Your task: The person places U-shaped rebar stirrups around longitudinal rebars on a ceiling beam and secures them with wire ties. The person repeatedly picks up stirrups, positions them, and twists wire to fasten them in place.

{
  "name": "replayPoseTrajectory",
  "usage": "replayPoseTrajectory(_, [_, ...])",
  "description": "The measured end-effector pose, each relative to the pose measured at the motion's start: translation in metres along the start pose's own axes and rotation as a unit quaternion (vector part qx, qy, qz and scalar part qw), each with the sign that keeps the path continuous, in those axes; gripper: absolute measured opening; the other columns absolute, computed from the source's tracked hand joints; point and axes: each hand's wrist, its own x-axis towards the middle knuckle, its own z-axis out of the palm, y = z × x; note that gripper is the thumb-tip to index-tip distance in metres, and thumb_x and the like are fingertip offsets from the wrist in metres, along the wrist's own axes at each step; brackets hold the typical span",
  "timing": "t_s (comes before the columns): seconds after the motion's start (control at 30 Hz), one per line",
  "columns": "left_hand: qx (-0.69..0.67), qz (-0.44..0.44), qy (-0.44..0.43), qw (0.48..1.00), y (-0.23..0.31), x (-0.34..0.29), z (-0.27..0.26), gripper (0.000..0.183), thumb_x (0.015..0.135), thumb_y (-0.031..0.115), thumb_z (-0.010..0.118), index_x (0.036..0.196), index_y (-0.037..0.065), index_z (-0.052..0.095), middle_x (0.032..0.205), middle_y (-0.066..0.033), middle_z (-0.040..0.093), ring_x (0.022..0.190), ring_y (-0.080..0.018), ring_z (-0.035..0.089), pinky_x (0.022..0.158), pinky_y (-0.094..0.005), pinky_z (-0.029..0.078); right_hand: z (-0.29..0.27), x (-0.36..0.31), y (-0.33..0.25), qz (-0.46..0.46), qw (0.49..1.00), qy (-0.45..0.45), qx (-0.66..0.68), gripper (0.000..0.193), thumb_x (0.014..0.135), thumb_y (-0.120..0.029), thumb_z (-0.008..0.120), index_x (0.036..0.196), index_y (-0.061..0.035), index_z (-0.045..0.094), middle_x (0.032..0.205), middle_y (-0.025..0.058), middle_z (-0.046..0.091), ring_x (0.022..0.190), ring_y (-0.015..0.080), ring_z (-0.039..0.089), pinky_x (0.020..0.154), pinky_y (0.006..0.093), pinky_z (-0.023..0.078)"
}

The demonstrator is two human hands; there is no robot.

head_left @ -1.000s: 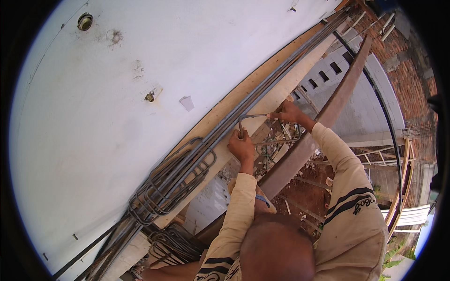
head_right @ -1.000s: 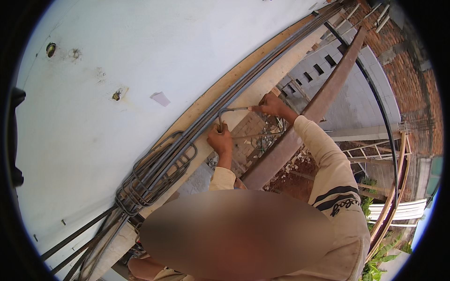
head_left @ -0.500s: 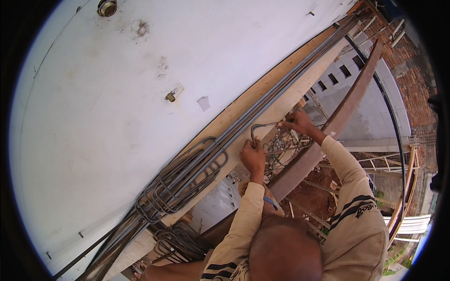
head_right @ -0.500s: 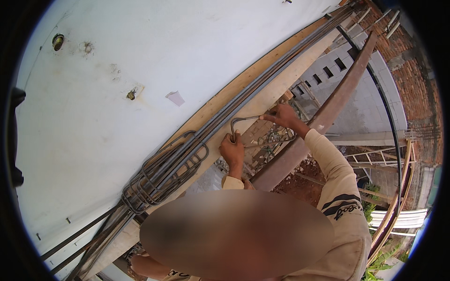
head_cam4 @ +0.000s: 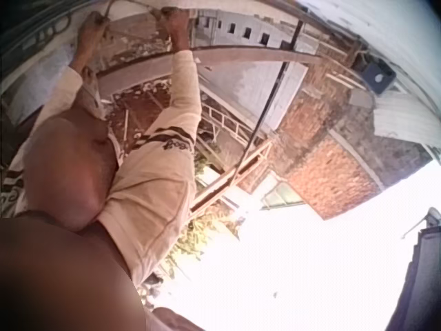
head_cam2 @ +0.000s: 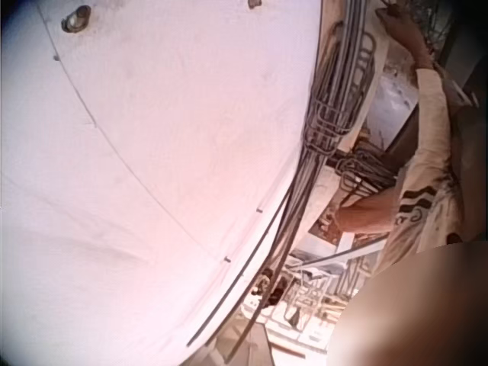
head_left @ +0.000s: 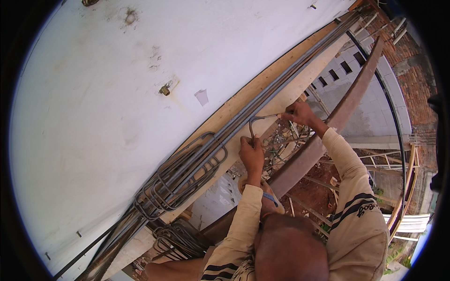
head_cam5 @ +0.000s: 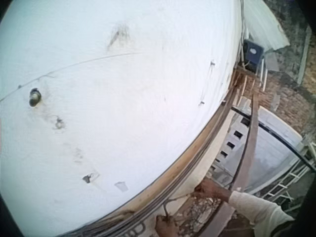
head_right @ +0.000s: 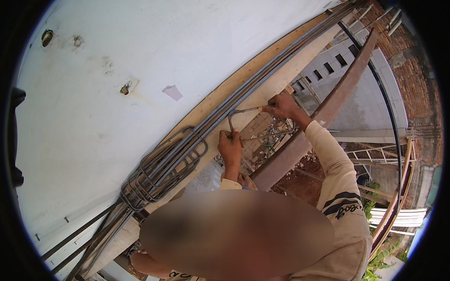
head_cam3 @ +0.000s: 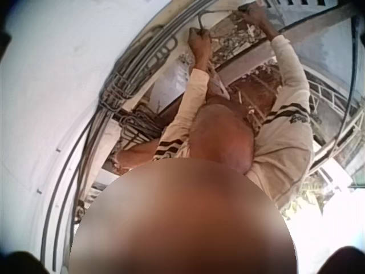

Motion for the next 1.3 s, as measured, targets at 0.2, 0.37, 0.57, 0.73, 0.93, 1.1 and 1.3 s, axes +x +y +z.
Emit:
replayPoseTrajectory(0.2, [0.368,0.130,-0.032,0.920,0.039,0.001,-0.022,0.024,0.093,0.019,0.072,0.098,-0.002,0.061,0.081,-0.0178,0.070,0.076,-0.0391,0.070,0.073,-0.0496,0.056,0.008,-0.005,-0.024,-0.079,0.989,0.000,0.122,0.045,0.096,-0.047,0.068,0.091,-0.0025,0.075,0.073,0.0168,0.068,0.069,0.0313,0.067,0.067,0.0411,0.051])
replayPoseTrajectory(0.37, [0.358,0.295,-0.003,0.886,0.072,0.023,-0.028,0.023,0.087,0.014,0.077,0.102,0.000,0.068,0.101,-0.0148,0.069,0.096,-0.0377,0.067,0.083,-0.0502,0.055,0.004,0.009,-0.020,-0.046,0.991,-0.059,0.115,0.047,0.097,-0.049,0.066,0.090,-0.0036,0.074,0.067,0.0144,0.063,0.062,0.0271,0.061,0.062,0.0422,0.047])
replayPoseTrajectory(0.57, [0.463,0.392,-0.160,0.779,0.086,0.079,-0.020,0.019,0.085,0.007,0.070,0.103,0.002,0.072,0.105,-0.0147,0.067,0.113,-0.0326,0.060,0.091,-0.0493,0.052,0.009,0.021,-0.022,-0.038,0.995,-0.085,0.039,0.059,0.095,-0.059,0.064,0.081,-0.0014,0.070,0.059,0.0142,0.055,0.057,0.0275,0.056,0.059,0.0440,0.043])
replayPoseTrajectory(0.73, [0.561,0.416,-0.244,0.673,0.091,0.099,-0.013,0.027,0.082,0.003,0.070,0.109,0.003,0.072,0.112,-0.0155,0.067,0.112,-0.0331,0.060,0.092,-0.0524,0.051,0.013,0.019,-0.024,-0.005,0.997,-0.054,0.055,0.074,0.089,-0.067,0.065,0.068,0.0040,0.064,0.055,0.0174,0.054,0.056,0.0311,0.056,0.060,0.0462,0.044])
replayPoseTrajectory(0.93, [0.628,0.436,-0.267,0.586,0.094,0.098,-0.007,0.030,0.086,0.000,0.066,0.115,-0.004,0.068,0.117,-0.0185,0.067,0.120,-0.0338,0.058,0.095,-0.0542,0.052,0.019,0.024,-0.022,0.036,0.999,-0.020,0.026,0.073,0.084,-0.069,0.068,0.072,0.0030,0.072,0.061,0.0162,0.065,0.065,0.0333,0.067,0.065,0.0448,0.051])
replayPoseTrajectory(1.1, [0.650,0.425,-0.309,0.549,0.101,0.095,-0.007,0.041,0.083,-0.002,0.070,0.122,-0.009,0.061,0.121,-0.0222,0.065,0.125,-0.0352,0.056,0.093,-0.0481,0.058,0.017,0.030,-0.016,0.047,0.995,-0.060,0.060,0.068,0.080,-0.065,0.074,0.064,0.0010,0.072,0.057,0.0136,0.065,0.061,0.0292,0.067,0.064,0.0425,0.052])
replayPoseTrajectory(1.3, [0.636,0.432,-0.323,0.552,0.102,0.100,-0.004,0.045,0.079,-0.005,0.071,0.122,-0.012,0.059,0.120,-0.0265,0.064,0.124,-0.0410,0.056,0.086,-0.0441,0.062,0.028,0.030,-0.011,0.066,0.992,-0.055,0.091,0.068,0.075,-0.063,0.079,0.055,0.0003,0.067,0.051,0.0118,0.060,0.052,0.0246,0.061,0.057,0.0407,0.048])
